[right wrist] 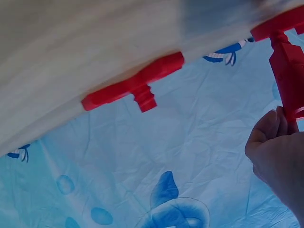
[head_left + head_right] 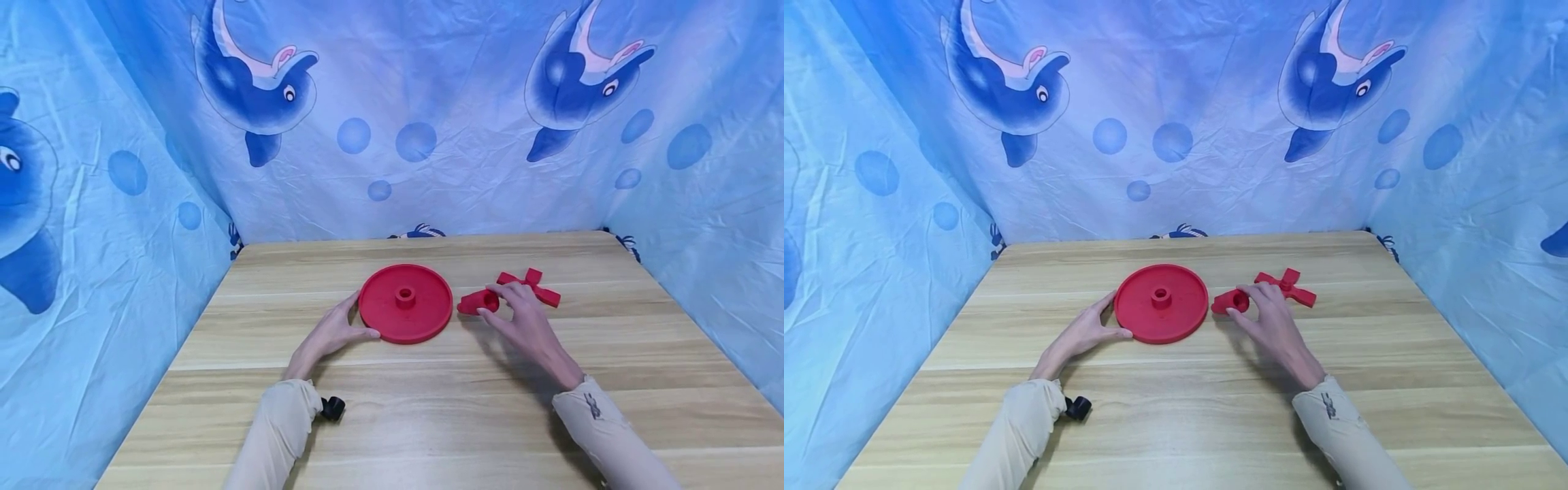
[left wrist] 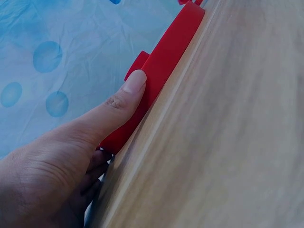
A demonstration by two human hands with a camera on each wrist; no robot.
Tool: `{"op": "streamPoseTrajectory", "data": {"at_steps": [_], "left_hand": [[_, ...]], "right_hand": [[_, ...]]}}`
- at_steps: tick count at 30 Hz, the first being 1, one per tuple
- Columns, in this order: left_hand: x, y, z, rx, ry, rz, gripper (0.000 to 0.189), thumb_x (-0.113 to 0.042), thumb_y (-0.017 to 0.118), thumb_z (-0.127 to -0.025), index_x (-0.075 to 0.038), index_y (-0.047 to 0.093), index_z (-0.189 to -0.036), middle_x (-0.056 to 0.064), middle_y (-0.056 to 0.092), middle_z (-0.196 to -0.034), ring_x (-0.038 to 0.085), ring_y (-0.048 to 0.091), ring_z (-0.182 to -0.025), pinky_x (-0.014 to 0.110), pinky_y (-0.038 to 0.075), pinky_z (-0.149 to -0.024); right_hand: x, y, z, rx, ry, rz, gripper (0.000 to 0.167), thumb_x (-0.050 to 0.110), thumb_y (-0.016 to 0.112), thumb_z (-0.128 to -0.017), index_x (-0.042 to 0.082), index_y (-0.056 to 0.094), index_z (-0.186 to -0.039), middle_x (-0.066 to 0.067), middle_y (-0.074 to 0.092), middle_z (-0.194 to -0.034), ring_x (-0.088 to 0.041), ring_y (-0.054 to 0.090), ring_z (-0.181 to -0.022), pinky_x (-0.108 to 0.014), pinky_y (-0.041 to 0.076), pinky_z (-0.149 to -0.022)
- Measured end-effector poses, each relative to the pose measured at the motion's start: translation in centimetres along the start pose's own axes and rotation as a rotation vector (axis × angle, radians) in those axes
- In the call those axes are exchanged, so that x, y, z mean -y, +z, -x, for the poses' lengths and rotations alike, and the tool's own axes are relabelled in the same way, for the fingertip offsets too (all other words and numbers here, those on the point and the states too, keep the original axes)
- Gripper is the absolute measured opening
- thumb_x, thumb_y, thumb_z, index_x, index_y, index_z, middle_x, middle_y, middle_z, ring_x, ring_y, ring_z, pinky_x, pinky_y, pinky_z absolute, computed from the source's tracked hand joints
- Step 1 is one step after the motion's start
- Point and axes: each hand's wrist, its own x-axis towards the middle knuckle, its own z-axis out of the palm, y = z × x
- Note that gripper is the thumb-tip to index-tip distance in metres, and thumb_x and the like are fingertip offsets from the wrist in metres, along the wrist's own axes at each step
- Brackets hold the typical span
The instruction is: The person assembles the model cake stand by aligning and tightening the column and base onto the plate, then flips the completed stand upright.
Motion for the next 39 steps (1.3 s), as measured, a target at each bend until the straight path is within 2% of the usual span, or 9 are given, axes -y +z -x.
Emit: {"op": "streamPoseTrajectory", "data": {"at_steps": [10,22,27,32,39], "left_hand": [[0.0,-0.1,0.0,0.004,-0.009,-0.003,0.118,-0.062,0.088,-0.073,-0.020,0.027,-0.166,0.006,0.036,-0.164,0.031,0.030,-0.151,0.059,0.030,-0.118],[0.1,-0.1,-0.2,0.002,-0.028,-0.019,0.120,-0.063,0.087,-0.073,-0.018,0.026,-0.166,0.007,0.036,-0.165,0.031,0.031,-0.151,0.058,0.031,-0.118],[0.1,-0.2,-0.2,0.005,-0.037,-0.010,0.121,-0.064,0.087,-0.073,-0.017,0.026,-0.166,0.007,0.035,-0.165,0.031,0.031,-0.151,0.058,0.031,-0.118],[0.0,-0.1,-0.2,0.002,-0.035,-0.009,0.120,-0.063,0.087,-0.074,-0.017,0.026,-0.166,0.007,0.035,-0.165,0.031,0.031,-0.151,0.058,0.030,-0.119],[0.1,-0.2,-0.1,0.008,-0.030,0.001,0.117,-0.062,0.087,-0.075,-0.018,0.026,-0.166,0.007,0.034,-0.165,0.031,0.030,-0.151,0.058,0.031,-0.118]], "right_hand": [[1.4,1.3,-3.2,0.026,-0.053,-0.068,0.052,0.012,0.090,-0.079,0.001,0.069,-0.126,-0.011,0.064,-0.109,-0.030,0.056,-0.104,-0.048,0.055,-0.082],[3.7,4.1,-6.9,0.074,-0.053,-0.204,0.046,0.015,0.084,-0.088,-0.001,0.068,-0.128,-0.014,0.065,-0.114,-0.034,0.054,-0.111,-0.050,0.053,-0.085],[4.1,5.2,-7.7,0.074,-0.055,-0.253,0.045,0.011,0.085,-0.087,-0.003,0.068,-0.126,-0.016,0.064,-0.112,-0.037,0.055,-0.108,-0.054,0.054,-0.084],[4.5,6.0,-8.2,0.091,-0.038,-0.296,0.041,0.011,0.084,-0.088,-0.003,0.069,-0.124,-0.017,0.064,-0.115,-0.039,0.055,-0.111,-0.059,0.053,-0.087],[5.2,6.9,-8.8,0.127,-0.004,-0.240,0.045,0.015,0.083,-0.089,-0.001,0.068,-0.129,-0.016,0.063,-0.121,-0.032,0.053,-0.117,-0.050,0.057,-0.090]]}}
